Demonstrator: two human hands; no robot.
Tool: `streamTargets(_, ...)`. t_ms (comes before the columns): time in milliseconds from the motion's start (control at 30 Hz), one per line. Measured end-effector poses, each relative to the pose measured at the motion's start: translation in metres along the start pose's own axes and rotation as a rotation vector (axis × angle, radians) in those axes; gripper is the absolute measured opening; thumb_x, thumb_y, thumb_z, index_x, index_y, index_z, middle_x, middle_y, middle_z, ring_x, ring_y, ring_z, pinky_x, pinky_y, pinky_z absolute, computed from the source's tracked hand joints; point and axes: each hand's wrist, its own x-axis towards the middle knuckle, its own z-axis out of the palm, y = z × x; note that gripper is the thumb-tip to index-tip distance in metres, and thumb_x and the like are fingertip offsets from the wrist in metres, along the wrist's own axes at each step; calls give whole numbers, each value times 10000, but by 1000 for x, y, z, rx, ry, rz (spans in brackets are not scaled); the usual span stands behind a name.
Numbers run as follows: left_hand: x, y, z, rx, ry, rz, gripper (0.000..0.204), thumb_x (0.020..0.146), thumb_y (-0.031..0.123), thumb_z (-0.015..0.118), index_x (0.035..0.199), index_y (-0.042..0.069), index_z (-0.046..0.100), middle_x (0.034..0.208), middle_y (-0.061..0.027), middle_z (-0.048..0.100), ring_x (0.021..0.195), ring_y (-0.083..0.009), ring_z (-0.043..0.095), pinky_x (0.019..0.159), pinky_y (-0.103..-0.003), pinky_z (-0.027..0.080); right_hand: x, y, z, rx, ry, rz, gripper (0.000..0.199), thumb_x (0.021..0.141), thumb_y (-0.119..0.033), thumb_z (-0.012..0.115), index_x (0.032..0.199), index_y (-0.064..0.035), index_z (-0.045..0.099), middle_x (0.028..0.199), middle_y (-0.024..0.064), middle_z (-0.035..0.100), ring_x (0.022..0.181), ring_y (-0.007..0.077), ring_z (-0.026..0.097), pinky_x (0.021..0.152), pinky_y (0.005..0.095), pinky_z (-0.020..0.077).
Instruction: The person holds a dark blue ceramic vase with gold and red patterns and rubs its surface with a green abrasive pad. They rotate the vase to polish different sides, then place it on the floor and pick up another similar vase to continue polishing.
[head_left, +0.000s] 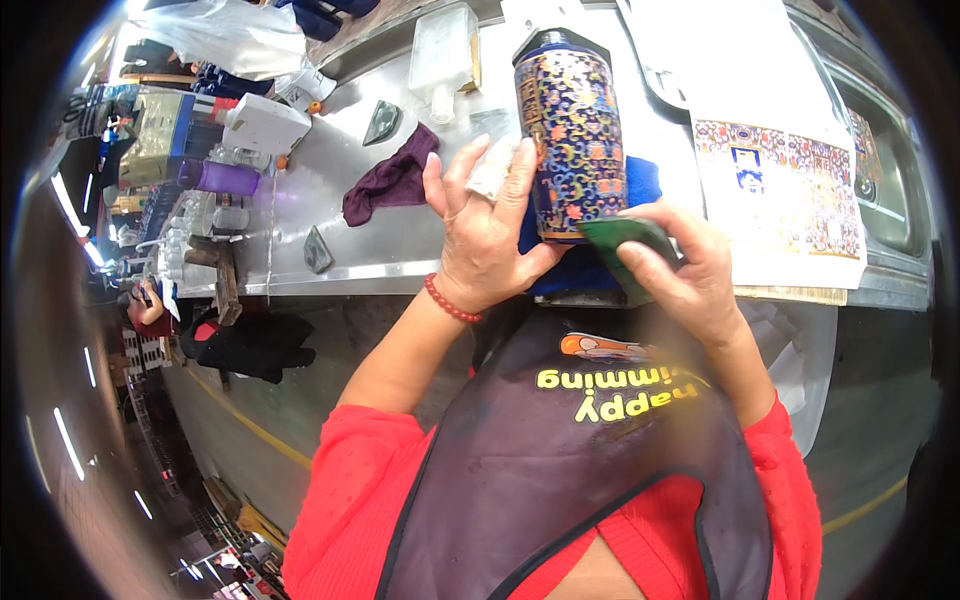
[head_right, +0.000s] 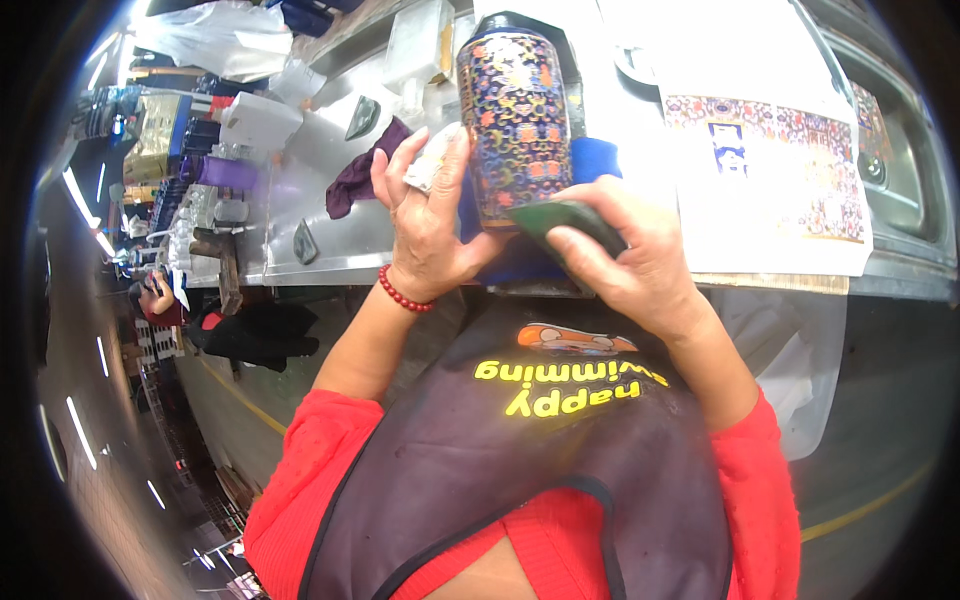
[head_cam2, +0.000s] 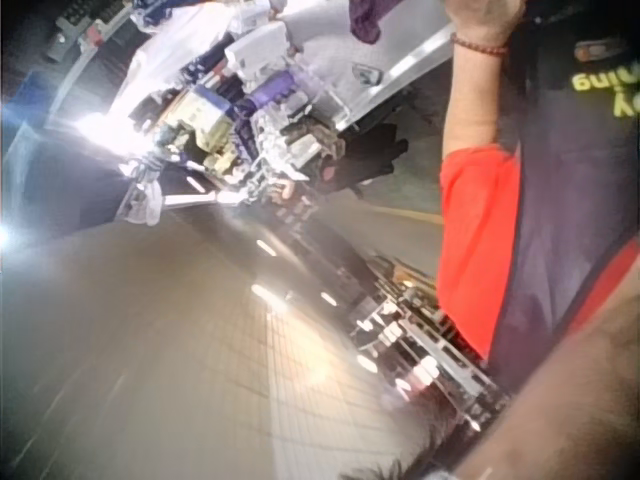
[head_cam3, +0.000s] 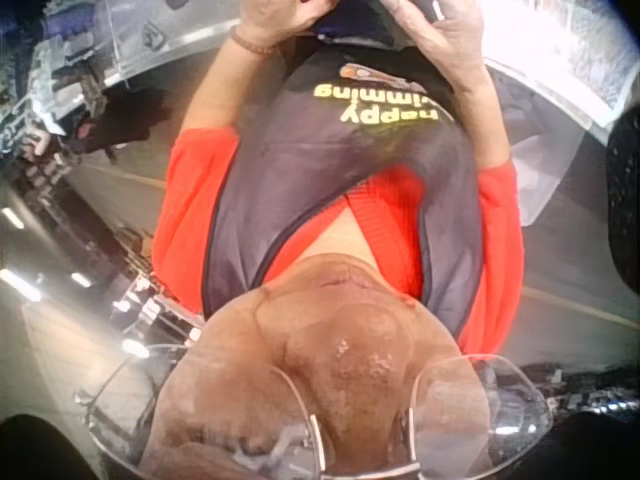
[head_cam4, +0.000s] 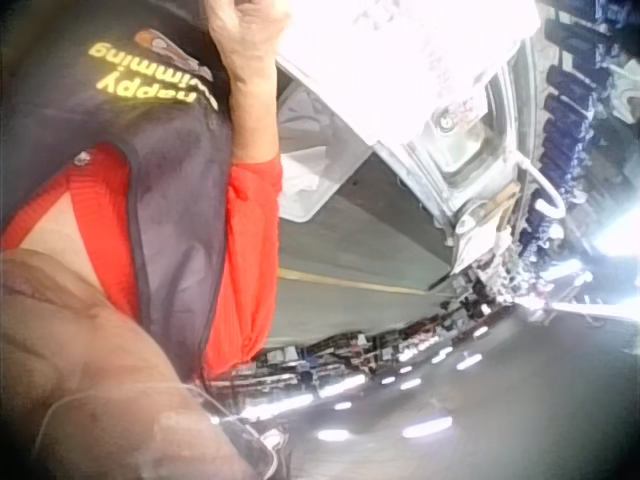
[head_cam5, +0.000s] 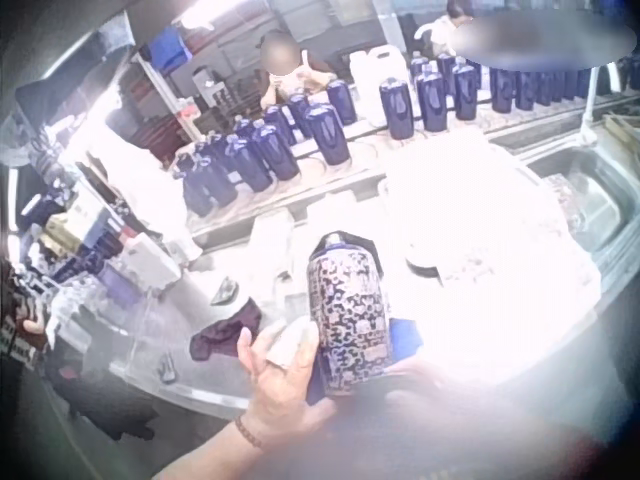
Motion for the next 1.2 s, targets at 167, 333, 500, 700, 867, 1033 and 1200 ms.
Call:
streamTargets(167, 9, 8, -6, 87, 26, 49, 929, 679, 488, 827, 1475, 108, 531, 1362, -119, 607, 1363, -336, 383, 1158, -626, 58, -3, 2, 3, -365, 269, -302, 331, 754, 8, 759, 1080, -36, 714, 879, 71, 630, 772, 209, 590, 729, 349, 472)
streamTargets(333, 6, 3, 7, -78, 90, 3, 1082, 674, 506, 841, 1559, 87, 379, 1470, -132, 514, 1375, -339, 353, 1160, -604, 75, -2, -4, 3, -300, 17, -599, 377, 638, 27, 761, 1000, -77, 742, 866, 35, 561, 744, 234, 523, 707, 374, 413)
streamTargets(500, -8, -10, 11, -257, 30, -7, 1087, 761, 611, 768, 1567, 27, 333, 1488, -192, 472, 1383, -380, 341, 1173, -592, 78, 8, -13, 2, -427, -8, -629, 379, 598, 2, 761, 968, -74, 739, 835, 31, 553, 726, 229, 512, 689, 375, 395)
streamTargets(700, -18, -12, 19, -565, -43, -144, 902, 990, 486, 605, 1586, -68, 216, 1613, -247, 292, 1498, -352, 276, 1228, -432, 180, 11, -17, 2, -483, 23, -631, 352, 605, -14, 783, 950, -63, 735, 824, 33, 541, 705, 218, 492, 682, 370, 386)
streamTargets(867, -18, -13, 24, -872, -24, -262, 951, 950, 558, 629, 1592, -25, 239, 1588, -252, 320, 1464, -384, 296, 1218, -475, 161, 5, -11, -5, -196, 47, -399, 360, 670, 43, 823, 1012, -37, 741, 814, 64, 577, 701, 201, 551, 613, 318, 429)
streamTargets(1033, -16, -15, 28, -1038, -90, -313, 1014, 923, 552, 675, 1616, 6, 176, 1630, -240, 254, 1526, -380, 212, 1240, -462, 134, 0, 0, -7, -61, 128, -198, 266, 781, 14, 809, 1036, -4, 734, 845, 80, 622, 758, 167, 585, 653, 270, 442)
streamTargets(1200, -16, -20, 30, -999, -93, -264, 1028, 916, 514, 705, 1627, 27, 147, 1633, -233, 254, 1526, -373, 210, 1243, -458, 132, -2, 7, -4, 11, 155, -98, 217, 831, -3, 786, 1039, 2, 725, 879, 76, 630, 787, 151, 581, 694, 258, 446)
